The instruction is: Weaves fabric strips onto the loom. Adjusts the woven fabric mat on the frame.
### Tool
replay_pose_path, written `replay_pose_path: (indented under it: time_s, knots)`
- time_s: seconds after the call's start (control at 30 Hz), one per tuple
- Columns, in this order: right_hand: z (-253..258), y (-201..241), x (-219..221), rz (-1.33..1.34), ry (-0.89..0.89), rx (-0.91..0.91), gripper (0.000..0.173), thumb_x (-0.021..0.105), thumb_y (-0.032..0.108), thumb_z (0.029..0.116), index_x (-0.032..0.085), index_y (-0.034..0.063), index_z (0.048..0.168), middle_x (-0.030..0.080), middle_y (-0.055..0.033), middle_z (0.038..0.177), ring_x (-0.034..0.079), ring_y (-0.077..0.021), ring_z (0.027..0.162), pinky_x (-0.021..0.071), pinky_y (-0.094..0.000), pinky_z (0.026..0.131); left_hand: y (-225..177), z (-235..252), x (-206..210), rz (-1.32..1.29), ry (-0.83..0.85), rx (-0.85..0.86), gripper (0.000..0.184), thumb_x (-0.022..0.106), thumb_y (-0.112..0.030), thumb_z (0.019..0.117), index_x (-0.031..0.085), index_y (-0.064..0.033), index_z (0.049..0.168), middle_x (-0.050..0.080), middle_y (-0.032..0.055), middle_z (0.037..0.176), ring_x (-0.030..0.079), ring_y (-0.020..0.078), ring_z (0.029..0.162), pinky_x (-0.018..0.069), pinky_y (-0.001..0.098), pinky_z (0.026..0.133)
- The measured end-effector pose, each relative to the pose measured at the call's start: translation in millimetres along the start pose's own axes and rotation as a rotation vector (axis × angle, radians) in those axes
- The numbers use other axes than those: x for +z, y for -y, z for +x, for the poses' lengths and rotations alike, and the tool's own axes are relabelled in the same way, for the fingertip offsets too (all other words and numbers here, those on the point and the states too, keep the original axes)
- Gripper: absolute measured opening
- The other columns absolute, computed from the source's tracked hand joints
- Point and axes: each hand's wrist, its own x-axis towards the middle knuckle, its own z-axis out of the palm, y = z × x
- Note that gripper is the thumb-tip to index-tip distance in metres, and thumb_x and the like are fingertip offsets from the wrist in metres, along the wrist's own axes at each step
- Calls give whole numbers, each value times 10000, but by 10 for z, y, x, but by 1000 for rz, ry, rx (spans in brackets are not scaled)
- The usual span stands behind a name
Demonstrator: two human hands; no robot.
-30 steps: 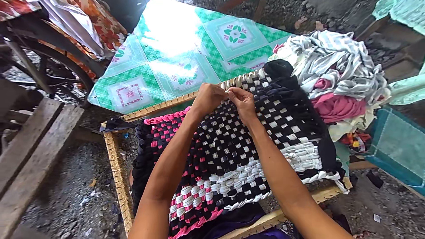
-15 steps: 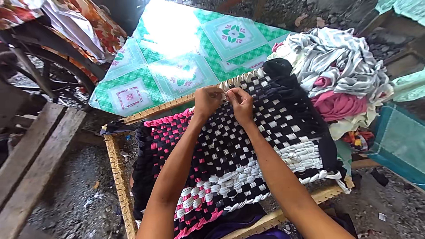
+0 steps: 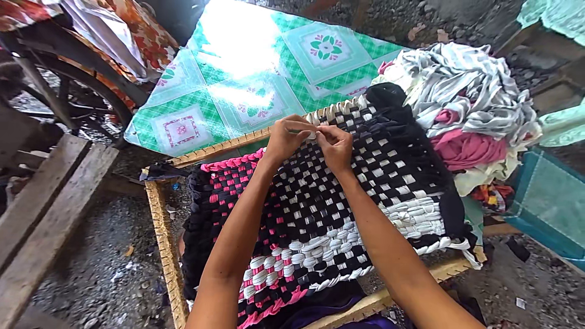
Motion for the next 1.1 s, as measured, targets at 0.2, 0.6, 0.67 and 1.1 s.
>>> replay_pose_path:
  time_s: [0.2,0.6,0.67,1.1]
  knots:
    - [16,62,-1,17,-59,119,131,710,67,939,772,20,1044,771,-66,925,724,-117,765,625,-296,699,38,6,-86,132,64,47,183,646,-111,989,778,-92,1113,754,79,1084,736,121,971,635,326,835]
    - [34,26,11,55,-95,90,143,641,51,985,738,-14,1069,744,-76,909,683,-108,746,589,-275,689,-76,53,153,389,-6,7,220,668,-200,974,779,-125,1149,725,95,1045,700,218,962,579,435,897]
    - [31,26,23,20,-99,77,140,654,53,975,748,-1,1063,755,-76,938,704,-112,779,606,-278,719,-7,16,142,326,-36,-5,204,658,-203,984,785,-100,1105,729,91,1006,703,187,916,589,387,869]
    - [37,-44,10,106,-206,86,132,663,34,965,762,-11,1039,754,-82,899,693,-124,745,595,-290,688,106,-41,114,383,21,39,240,609,-225,989,789,-119,1107,721,95,993,697,217,943,577,437,882]
